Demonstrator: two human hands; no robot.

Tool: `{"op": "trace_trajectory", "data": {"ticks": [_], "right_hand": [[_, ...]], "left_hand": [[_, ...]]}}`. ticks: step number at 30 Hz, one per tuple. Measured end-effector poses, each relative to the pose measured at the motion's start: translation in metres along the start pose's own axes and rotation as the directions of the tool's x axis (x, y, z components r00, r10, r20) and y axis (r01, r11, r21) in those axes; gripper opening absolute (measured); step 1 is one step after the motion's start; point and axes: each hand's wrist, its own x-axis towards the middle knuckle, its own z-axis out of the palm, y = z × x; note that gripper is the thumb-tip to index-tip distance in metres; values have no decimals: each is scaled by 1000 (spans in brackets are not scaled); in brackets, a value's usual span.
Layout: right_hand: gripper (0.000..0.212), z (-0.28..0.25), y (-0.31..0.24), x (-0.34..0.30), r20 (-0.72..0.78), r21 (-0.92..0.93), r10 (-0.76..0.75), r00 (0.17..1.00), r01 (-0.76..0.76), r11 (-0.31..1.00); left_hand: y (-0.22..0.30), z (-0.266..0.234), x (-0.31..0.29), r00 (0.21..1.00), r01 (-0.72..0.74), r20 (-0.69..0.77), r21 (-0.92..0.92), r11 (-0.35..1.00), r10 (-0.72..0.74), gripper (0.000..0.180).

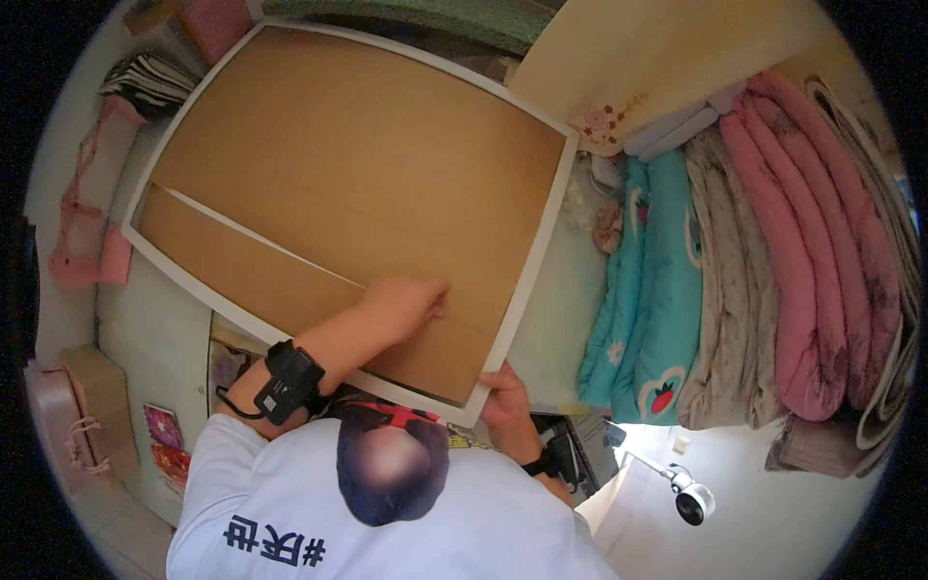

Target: The recorder is applying adhesive strips to a board frame on a desk.

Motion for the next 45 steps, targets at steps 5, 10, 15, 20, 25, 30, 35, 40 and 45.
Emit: {"op": "trace_trajectory", "data": {"ticks": [5,10,15,20,25,30,35,40,45], "right_hand": [[67,3,6,1,-7,-49,-75,997,74,996],[67,-3,9,0,-53,-61,-157,986,154,986],[63,-6,10,1,14,-23,-153,988,154,988],[63,-5,15,0,-16,-61,-216,976,215,975],[60,-5,15,1,0,-79,-244,970,244,967],[54,11,13,1,-148,-283,-279,949,229,931],[51,11,17,2,-249,-414,-295,922,174,894],[50,11,17,3,-291,-497,-305,907,130,858],[36,12,15,-1,-320,-478,-278,906,99,873]], "left_hand": [[6,-11,9,995,-36,97,5,999,35,22],[15,-17,22,968,-206,195,261,943,157,22],[9,-13,41,886,-459,241,351,816,395,36],[12,-22,42,798,-602,290,351,718,528,49],[14,-23,51,736,-673,411,358,647,538,65],[4,-17,55,692,-710,435,263,654,576,62],[1,-18,55,676,-711,462,204,673,575,59],[-1,-13,54,628,-761,503,237,603,594,51],[6,-22,52,590,-787,561,238,569,581,50]]}}
